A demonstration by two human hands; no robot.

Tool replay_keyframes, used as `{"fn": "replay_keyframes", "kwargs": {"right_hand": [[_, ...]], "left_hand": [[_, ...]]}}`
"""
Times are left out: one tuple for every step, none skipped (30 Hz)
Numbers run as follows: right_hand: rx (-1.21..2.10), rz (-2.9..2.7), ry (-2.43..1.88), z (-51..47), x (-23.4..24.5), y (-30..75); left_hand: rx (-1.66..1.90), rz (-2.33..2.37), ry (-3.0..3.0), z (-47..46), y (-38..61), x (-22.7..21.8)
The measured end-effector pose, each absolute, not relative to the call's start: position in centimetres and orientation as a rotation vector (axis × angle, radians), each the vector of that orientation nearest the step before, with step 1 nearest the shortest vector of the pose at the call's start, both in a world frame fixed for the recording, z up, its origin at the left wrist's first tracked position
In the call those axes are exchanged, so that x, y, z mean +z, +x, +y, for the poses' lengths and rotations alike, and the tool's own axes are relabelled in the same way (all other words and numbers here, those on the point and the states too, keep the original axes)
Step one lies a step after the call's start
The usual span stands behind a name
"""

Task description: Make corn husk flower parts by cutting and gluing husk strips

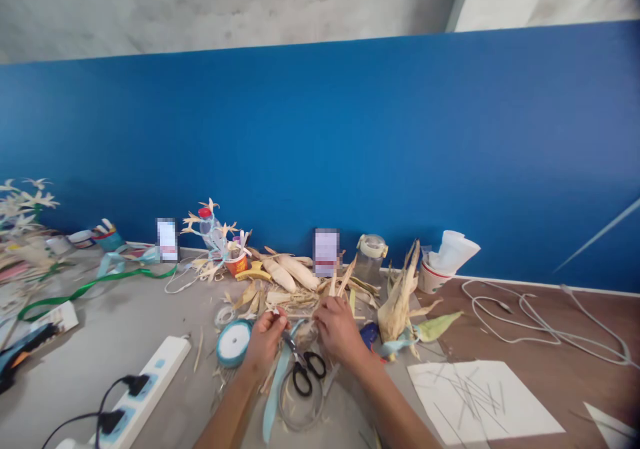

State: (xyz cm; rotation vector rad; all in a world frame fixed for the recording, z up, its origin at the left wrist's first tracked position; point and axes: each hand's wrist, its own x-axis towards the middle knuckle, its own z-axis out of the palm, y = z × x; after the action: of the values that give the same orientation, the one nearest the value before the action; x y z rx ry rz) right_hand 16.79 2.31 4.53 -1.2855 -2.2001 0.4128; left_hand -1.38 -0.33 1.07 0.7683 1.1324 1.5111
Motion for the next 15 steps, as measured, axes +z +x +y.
{"fn": "replay_keyframes", "kwargs": {"right_hand": [[0.478,-2.123,-1.253,2.5,4.9,17.0],[0.563,-2.044,-1.217,2.6,5.2,17.1],[0.662,-1.961,-1.188,2.7,5.5,17.1],[0.769,-1.881,-1.172,2.7,5.5,17.0],[0.874,-1.809,-1.164,2.7,5.5,16.8],[0.966,-1.749,-1.163,2.6,5.3,16.6],[1.039,-1.7,-1.165,2.5,4.9,16.3],[1.093,-1.667,-1.165,2.4,4.5,15.9],[1.132,-1.645,-1.162,2.2,4.1,15.6],[1.153,-1.627,-1.164,2.1,3.7,15.2],[1.163,-1.612,-1.169,2.0,3.4,15.0],[1.166,-1.598,-1.179,1.9,3.2,14.8],[1.164,-1.585,-1.19,1.8,3.1,14.6],[1.16,-1.573,-1.196,1.7,3.2,14.6],[1.158,-1.56,-1.199,1.7,3.3,14.6]], "left_hand": [[1.511,1.14,0.772,-0.3,-1.4,1.1],[1.511,1.151,0.78,-0.3,-1.4,1.1],[1.51,1.162,0.791,-0.3,-1.4,1.1],[1.516,1.172,0.803,-0.3,-1.5,1.1],[1.521,1.177,0.813,-0.3,-1.5,1.1],[1.522,1.176,0.815,-0.3,-1.5,1.1],[1.516,1.167,0.808,-0.3,-1.5,1.1],[1.501,1.15,0.797,-0.4,-1.5,1.1],[1.485,1.131,0.788,-0.5,-1.5,1.2],[1.464,1.116,0.79,-0.5,-1.4,1.3],[1.44,1.104,0.804,-0.6,-1.3,1.4],[1.418,1.101,0.83,-0.7,-1.2,1.5],[1.397,1.11,0.866,-0.8,-1.1,1.7],[1.377,1.129,0.904,-0.8,-1.0,1.9],[1.366,1.162,0.934,-0.8,-0.9,2.0]]}}
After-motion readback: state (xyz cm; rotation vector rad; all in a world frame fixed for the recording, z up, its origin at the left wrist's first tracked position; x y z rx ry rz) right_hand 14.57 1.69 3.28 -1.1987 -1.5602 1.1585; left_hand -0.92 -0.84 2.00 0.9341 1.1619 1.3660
